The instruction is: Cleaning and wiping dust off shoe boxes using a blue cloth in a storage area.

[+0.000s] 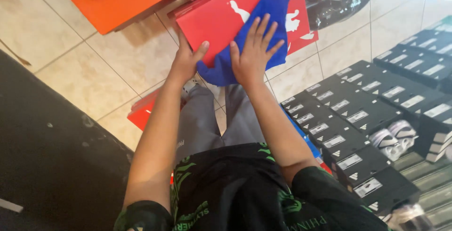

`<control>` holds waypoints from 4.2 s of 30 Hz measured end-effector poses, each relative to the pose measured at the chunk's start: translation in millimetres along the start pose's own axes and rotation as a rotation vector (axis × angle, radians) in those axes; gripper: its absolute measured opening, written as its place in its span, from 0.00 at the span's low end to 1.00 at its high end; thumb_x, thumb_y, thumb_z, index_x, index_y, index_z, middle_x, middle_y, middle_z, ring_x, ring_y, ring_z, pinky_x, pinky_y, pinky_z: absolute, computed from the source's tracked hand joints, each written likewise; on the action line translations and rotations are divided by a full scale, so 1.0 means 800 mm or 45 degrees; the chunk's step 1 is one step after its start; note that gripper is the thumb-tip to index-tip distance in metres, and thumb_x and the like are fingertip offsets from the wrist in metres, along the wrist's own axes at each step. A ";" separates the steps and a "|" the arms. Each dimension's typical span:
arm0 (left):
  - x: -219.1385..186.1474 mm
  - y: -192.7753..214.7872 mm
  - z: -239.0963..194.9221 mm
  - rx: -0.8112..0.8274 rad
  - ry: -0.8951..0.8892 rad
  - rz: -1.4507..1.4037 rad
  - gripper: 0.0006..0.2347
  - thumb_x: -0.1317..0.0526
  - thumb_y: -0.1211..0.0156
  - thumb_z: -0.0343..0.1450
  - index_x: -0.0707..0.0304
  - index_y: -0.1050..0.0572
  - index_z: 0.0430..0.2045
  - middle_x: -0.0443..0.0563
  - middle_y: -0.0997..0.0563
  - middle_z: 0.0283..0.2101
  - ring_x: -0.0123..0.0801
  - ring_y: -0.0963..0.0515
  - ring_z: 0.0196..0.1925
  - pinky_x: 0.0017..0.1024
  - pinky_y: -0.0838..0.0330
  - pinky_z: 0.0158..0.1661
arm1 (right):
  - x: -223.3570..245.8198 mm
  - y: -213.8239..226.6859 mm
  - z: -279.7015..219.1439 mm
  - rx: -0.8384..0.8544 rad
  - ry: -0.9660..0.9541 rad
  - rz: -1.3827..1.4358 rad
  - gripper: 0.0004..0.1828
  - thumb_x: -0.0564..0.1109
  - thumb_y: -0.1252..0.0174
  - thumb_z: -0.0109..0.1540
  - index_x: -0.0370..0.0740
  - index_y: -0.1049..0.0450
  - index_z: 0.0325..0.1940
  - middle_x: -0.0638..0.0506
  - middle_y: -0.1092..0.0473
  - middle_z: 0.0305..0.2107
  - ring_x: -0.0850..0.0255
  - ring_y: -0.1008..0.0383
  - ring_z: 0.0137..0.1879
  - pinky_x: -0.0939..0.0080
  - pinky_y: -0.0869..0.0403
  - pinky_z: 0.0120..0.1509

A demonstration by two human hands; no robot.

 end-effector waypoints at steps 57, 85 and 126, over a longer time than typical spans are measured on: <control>0.018 -0.062 -0.058 -0.563 0.015 -0.232 0.33 0.58 0.45 0.78 0.67 0.56 0.75 0.73 0.52 0.77 0.54 0.51 0.78 0.48 0.59 0.75 | 0.018 0.018 0.144 0.000 0.975 -0.114 0.38 0.66 0.58 0.71 0.41 0.45 0.78 0.40 0.55 0.76 0.38 0.67 0.81 0.29 0.72 0.78; -0.162 -0.112 0.195 0.685 0.406 0.730 0.30 0.38 0.65 0.74 0.59 0.25 0.58 0.61 0.26 0.64 0.54 0.32 0.69 0.52 0.43 0.68 | -0.017 0.050 0.143 -0.196 0.923 0.740 0.52 0.73 0.63 0.71 0.37 0.75 0.82 0.30 0.78 0.77 0.34 0.82 0.82 0.33 0.73 0.83; -0.144 -0.213 0.275 0.681 0.352 0.862 0.18 0.42 0.67 0.74 0.51 0.32 0.31 0.48 0.22 0.36 0.41 0.24 0.39 0.39 0.36 0.44 | -0.028 0.054 0.139 -0.129 0.850 1.057 0.44 0.63 0.59 0.74 0.49 0.75 0.84 0.41 0.80 0.79 0.41 0.85 0.87 0.30 0.74 0.90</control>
Point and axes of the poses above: each hand's wrist, its own z-axis towards the middle knuckle, its own y-axis out of the back of the hand, x = y × z, the point moved 7 cm from there along z, towards the middle knuckle
